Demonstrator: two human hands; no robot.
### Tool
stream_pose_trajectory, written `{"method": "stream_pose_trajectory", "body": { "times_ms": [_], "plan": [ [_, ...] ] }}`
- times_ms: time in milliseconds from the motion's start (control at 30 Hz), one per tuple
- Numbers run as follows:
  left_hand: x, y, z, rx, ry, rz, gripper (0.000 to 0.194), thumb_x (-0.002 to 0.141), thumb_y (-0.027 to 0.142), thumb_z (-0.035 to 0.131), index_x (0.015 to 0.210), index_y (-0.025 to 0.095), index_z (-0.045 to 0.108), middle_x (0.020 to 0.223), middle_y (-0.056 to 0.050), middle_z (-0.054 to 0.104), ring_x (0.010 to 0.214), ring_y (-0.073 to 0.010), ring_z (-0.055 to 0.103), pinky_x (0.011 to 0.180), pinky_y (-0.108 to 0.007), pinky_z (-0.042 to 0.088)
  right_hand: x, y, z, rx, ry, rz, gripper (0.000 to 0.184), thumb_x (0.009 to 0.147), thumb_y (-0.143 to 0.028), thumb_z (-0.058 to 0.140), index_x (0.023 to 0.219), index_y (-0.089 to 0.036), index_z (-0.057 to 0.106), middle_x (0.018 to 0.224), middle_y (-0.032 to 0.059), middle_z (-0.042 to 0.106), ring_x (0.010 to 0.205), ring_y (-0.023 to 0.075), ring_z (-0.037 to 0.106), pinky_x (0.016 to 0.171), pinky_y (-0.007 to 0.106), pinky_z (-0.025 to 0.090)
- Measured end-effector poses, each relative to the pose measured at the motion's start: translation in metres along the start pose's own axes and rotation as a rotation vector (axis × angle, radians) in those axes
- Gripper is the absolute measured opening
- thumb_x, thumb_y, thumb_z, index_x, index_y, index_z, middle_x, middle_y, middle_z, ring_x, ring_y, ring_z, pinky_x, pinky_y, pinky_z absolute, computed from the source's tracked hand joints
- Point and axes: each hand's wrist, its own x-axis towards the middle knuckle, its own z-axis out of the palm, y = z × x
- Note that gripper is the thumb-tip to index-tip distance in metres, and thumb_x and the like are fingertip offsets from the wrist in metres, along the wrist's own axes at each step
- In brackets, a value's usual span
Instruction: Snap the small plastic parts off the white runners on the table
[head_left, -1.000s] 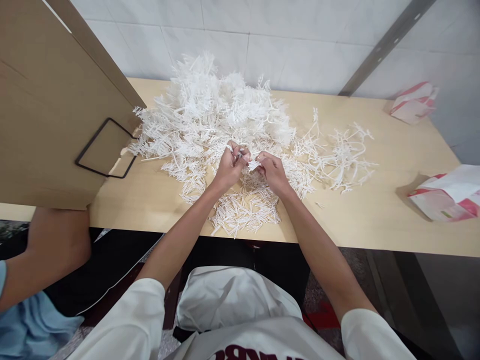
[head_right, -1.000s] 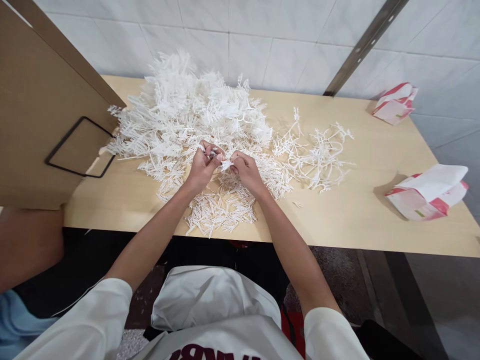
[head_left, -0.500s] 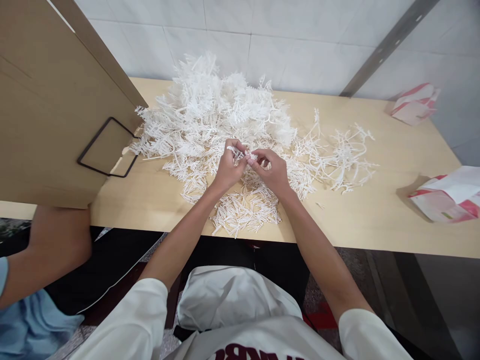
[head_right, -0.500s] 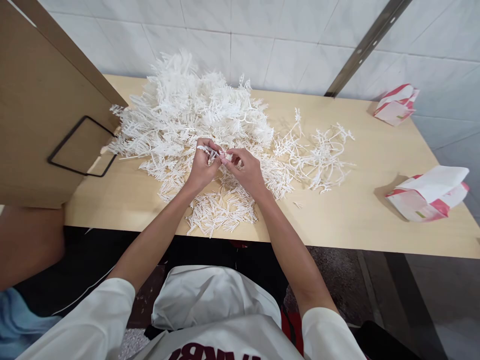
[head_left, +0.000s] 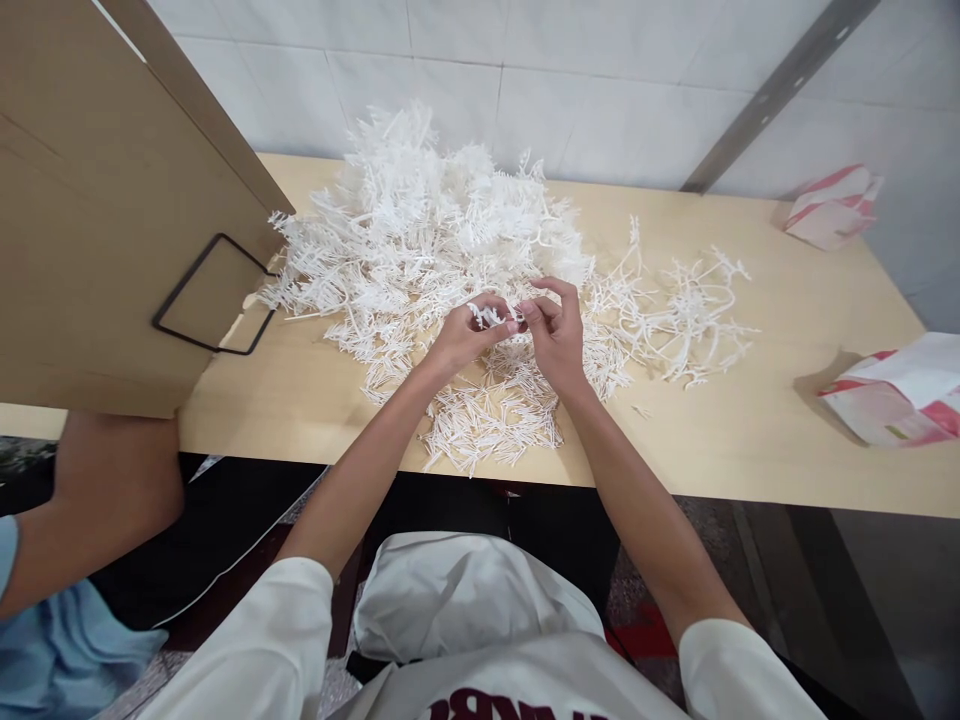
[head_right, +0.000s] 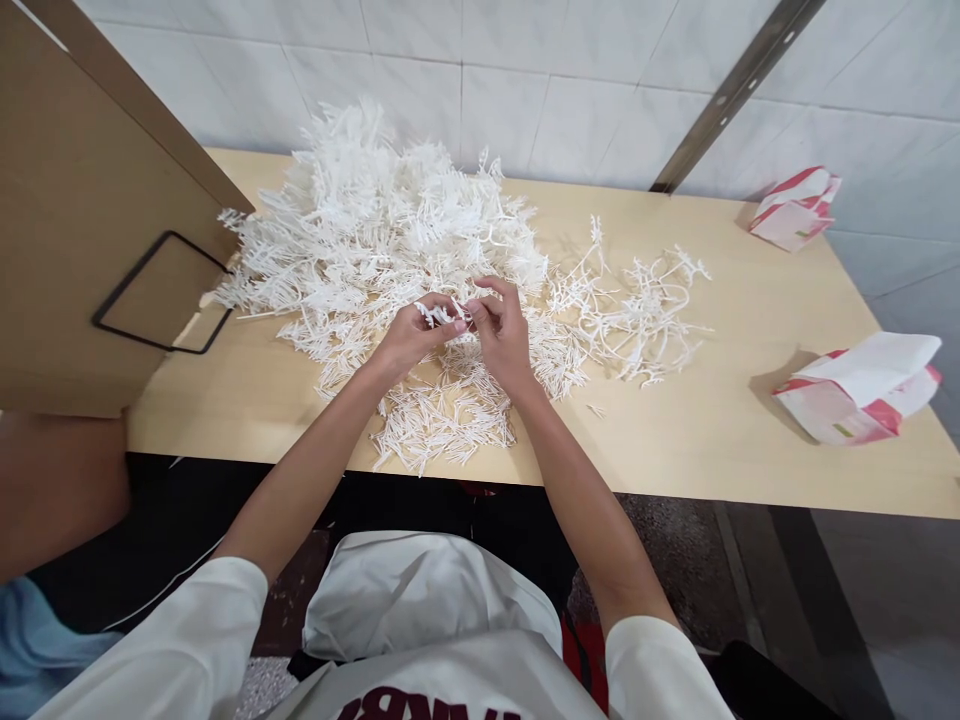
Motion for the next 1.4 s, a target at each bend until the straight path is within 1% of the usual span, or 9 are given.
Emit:
{"method": "stream_pose_trajectory", "body": {
  "times_ms": [100,200,433,567,800,967,1067,1233,1400],
  "plan": [
    [-0.004,0.007,0.003,0.219,0.033,0.042,0.03,0.078,0.047,0.07,0.092,0.02,0.066,0.087,0.0,0.066,0.059,-0.0061,0.048,0.057,-0.022,0.039,-0.001,0.001,0.001,-0.028,0.013,0.007,0.041,0.092,-0.057,0.046,0.123,-0.03,0.047,0.079,-0.0009,0.063,0.07,0.0151,0.061,0.07,0.033,0.052],
    [-0.008,0.013,0.007,0.329,0.049,0.079,0.024,0.082,0.041,0.065,0.092,0.02,0.068,0.082,0.001,0.067,0.061,-0.0075,0.048,0.058,-0.023,0.037,-0.001,0.0,0.001,-0.107,0.015,-0.005,0.035,0.093,-0.056,0.047,0.116,-0.03,0.053,0.077,-0.0019,0.063,0.067,0.014,0.059,0.069,0.032,0.05],
    [-0.007,0.014,0.006,0.321,0.157,0.031,0.022,0.084,0.038,0.061,0.078,0.018,0.063,0.06,0.004,0.051,0.053,-0.0079,0.04,0.054,-0.024,0.032,0.005,0.001,-0.007,-0.171,-0.023,-0.056,0.032,0.088,-0.054,0.057,0.101,-0.026,0.065,0.086,0.0012,0.069,0.073,0.0137,0.062,0.07,0.029,0.05],
    [-0.005,0.013,0.003,0.34,0.159,-0.006,0.021,0.082,0.038,0.063,0.085,0.017,0.064,0.063,0.003,0.055,0.055,-0.0081,0.042,0.056,-0.024,0.034,0.011,0.008,-0.01,-0.139,-0.114,-0.02,0.034,0.085,-0.054,0.06,0.097,-0.024,0.068,0.098,0.0042,0.071,0.083,0.0159,0.065,0.075,0.031,0.052],
    [-0.005,0.01,0.004,0.345,0.166,0.017,0.02,0.08,0.036,0.062,0.087,0.017,0.064,0.061,0.004,0.056,0.051,-0.0072,0.042,0.053,-0.023,0.035,0.009,0.009,-0.008,0.013,-0.234,0.066,0.032,0.09,-0.054,0.053,0.09,-0.022,0.058,0.078,-0.0007,0.062,0.07,0.0128,0.059,0.067,0.028,0.048],
    [-0.005,0.005,0.006,0.451,0.138,0.064,0.016,0.078,0.03,0.061,0.086,0.018,0.066,0.064,0.003,0.062,0.054,-0.009,0.047,0.057,-0.023,0.038,0.007,0.007,-0.006,-0.232,-0.256,0.046,0.016,0.092,-0.036,0.047,0.082,-0.024,0.046,0.064,-0.0048,0.049,0.057,0.0111,0.043,0.057,0.027,0.033],
    [-0.005,0.002,0.007,0.503,0.139,0.078,0.017,0.079,0.03,0.061,0.089,0.017,0.067,0.075,0.0,0.068,0.061,-0.01,0.054,0.064,-0.024,0.042,0.007,0.005,-0.008,-0.334,-0.253,0.044,0.016,0.091,-0.031,0.047,0.078,-0.023,0.044,0.063,-0.0045,0.048,0.058,0.0116,0.042,0.058,0.028,0.031],
    [-0.005,0.001,0.006,0.501,0.162,0.101,0.02,0.083,0.033,0.058,0.091,0.017,0.068,0.083,-0.001,0.071,0.068,-0.0106,0.059,0.072,-0.024,0.044,0.007,0.003,-0.01,-0.208,-0.206,0.078,0.039,0.095,-0.054,0.038,0.074,-0.023,0.048,0.061,-0.0032,0.049,0.059,0.0125,0.046,0.06,0.028,0.035],
    [-0.007,0.005,0.007,0.494,0.095,0.13,0.019,0.084,0.031,0.058,0.091,0.017,0.069,0.081,-0.001,0.071,0.07,-0.0113,0.06,0.071,-0.024,0.044,0.006,0.002,-0.01,-0.196,-0.296,0.055,0.043,0.093,-0.062,0.04,0.079,-0.023,0.052,0.062,-0.0037,0.052,0.06,0.0123,0.049,0.062,0.027,0.037]
  ]
}}
